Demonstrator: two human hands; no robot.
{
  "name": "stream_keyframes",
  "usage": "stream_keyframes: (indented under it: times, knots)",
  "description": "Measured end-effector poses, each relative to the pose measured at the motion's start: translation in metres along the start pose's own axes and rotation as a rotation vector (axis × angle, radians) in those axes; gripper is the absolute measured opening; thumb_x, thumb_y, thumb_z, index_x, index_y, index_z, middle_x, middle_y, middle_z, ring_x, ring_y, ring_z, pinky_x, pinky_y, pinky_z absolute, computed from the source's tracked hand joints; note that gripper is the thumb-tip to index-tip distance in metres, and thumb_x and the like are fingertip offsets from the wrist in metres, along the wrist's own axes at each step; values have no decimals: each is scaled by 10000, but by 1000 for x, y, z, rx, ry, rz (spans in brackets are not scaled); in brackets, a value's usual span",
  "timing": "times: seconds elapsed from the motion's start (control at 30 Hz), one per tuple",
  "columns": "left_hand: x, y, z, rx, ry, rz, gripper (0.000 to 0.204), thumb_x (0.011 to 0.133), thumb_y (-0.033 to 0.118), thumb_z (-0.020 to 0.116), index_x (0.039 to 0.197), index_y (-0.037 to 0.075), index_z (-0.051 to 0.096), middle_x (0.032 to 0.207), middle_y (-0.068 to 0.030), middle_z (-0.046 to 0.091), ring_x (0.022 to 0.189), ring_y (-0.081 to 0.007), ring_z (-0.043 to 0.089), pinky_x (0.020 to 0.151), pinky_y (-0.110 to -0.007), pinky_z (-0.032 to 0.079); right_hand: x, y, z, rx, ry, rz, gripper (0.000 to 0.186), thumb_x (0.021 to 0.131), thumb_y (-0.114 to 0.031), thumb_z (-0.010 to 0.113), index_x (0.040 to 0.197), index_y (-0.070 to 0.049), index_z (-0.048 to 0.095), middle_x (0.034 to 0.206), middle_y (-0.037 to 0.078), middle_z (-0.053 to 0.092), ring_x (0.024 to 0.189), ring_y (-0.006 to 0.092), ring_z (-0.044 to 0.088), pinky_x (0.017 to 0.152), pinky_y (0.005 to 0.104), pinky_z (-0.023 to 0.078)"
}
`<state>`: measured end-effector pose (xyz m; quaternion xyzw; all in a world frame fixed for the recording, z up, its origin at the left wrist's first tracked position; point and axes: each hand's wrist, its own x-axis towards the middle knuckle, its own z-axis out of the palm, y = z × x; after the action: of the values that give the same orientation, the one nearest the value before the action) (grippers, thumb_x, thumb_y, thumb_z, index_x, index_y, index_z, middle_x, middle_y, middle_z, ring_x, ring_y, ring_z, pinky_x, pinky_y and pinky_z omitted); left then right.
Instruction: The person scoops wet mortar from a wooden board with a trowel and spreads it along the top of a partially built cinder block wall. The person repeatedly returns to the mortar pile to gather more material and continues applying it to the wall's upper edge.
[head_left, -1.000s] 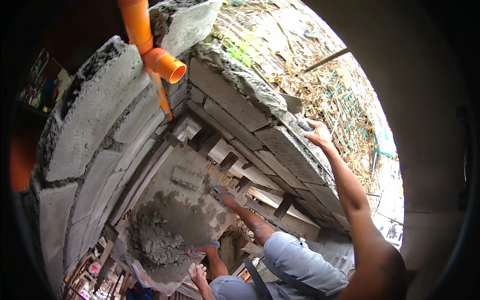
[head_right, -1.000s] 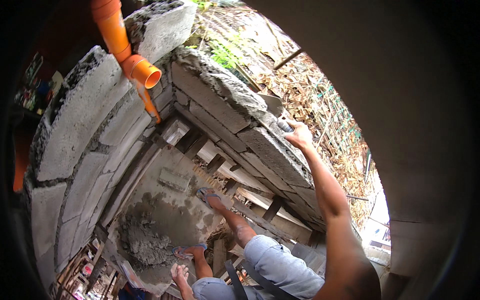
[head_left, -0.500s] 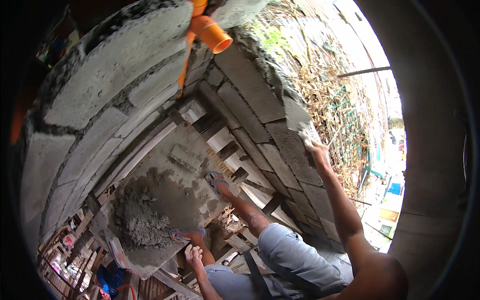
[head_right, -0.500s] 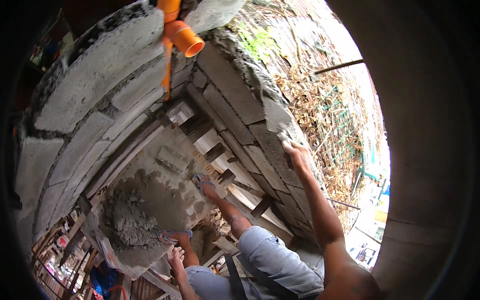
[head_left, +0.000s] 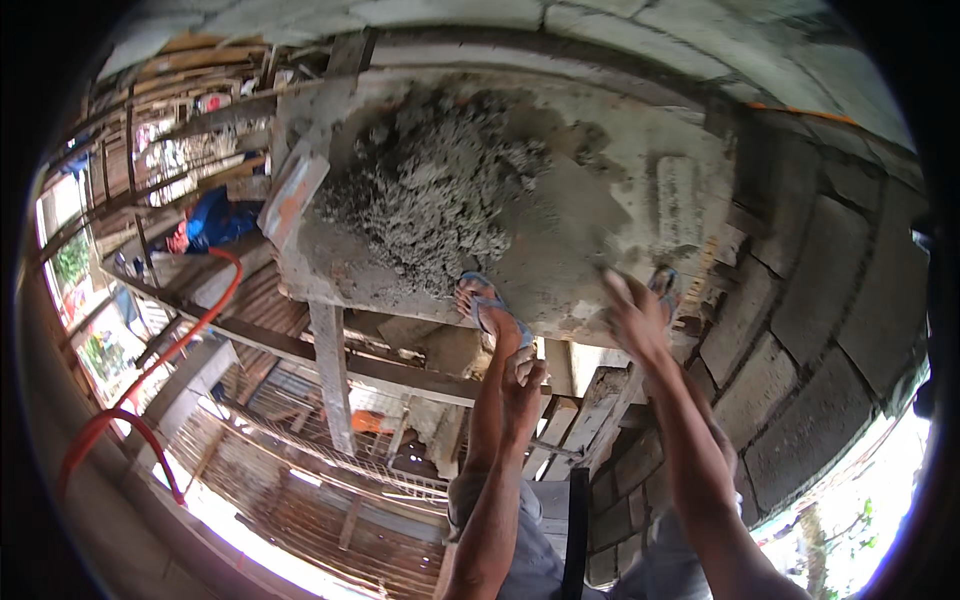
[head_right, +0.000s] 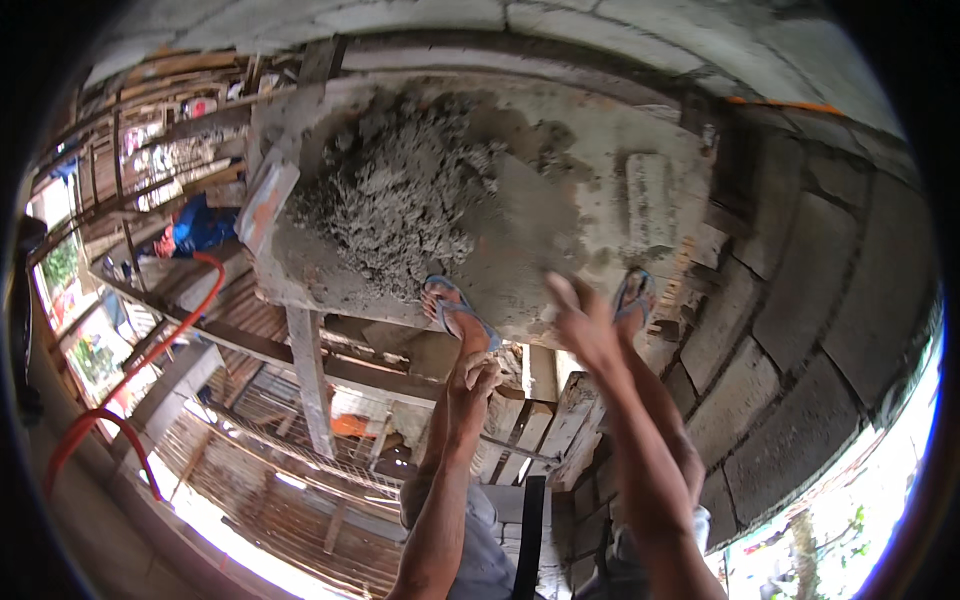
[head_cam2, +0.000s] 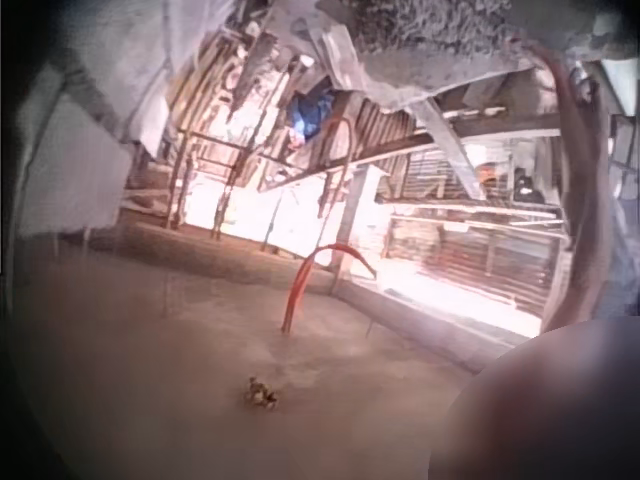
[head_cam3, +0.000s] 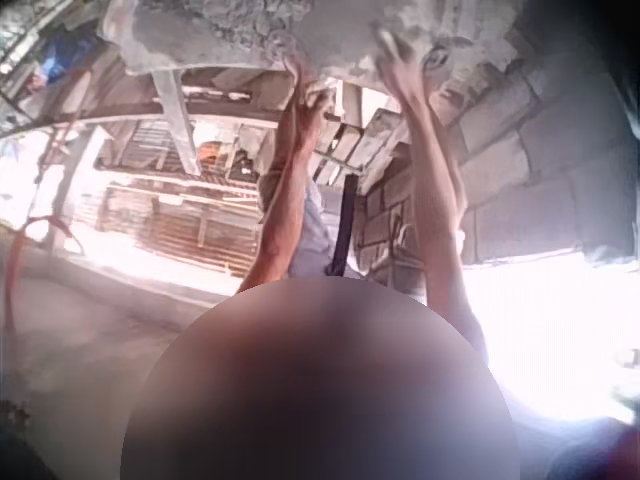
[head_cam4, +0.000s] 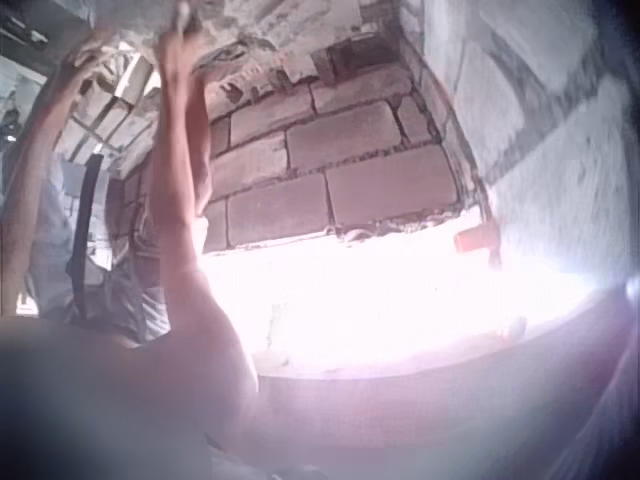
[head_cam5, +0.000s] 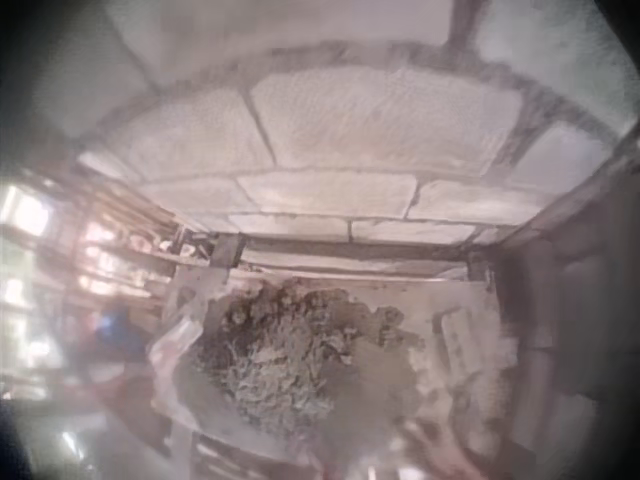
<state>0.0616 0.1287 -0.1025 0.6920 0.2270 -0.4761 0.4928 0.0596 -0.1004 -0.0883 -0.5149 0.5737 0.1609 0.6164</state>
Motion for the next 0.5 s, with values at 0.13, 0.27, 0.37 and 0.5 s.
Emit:
stream_keyframes:
  times: [0.13,0.27,0.37,0.5]
  knots:
    - [13,12,-23,-232,182,-65,494,947,238,586,1350,0,427,1199,-167,558,1064,-239,589,1013,-363,425,112,-10,189,-224,-222,-357,539,953,-479,490,980,41,631,729,97,612,611,190,527,505,351,428]
    - [10,30,-47,-468,343,-193,540,932,220,595,1382,18,377,1146,-140,544,1048,-230,572,1040,-401,384,164,85,228,-298,-133,-175,599,932,-564,474,854,7,638,722,188,630,652,335,573,561,473,433]
    - [12,43,-50,-444,247,-241,515,948,231,575,1378,29,378,1142,-120,546,1037,-225,572,1000,-402,399,145,148,198,-484,32,-339,590,939,-552,450,941,-7,675,826,303,632,847,491,611,697,534,460]
    - [18,54,-57,-496,335,-264,498,961,248,566,1390,71,386,1175,-134,566,1038,-240,574,980,-406,398,74,161,151,-594,64,-41,466,947,-468,490,1108,-49,614,913,260,661,903,458,626,778,506,483]
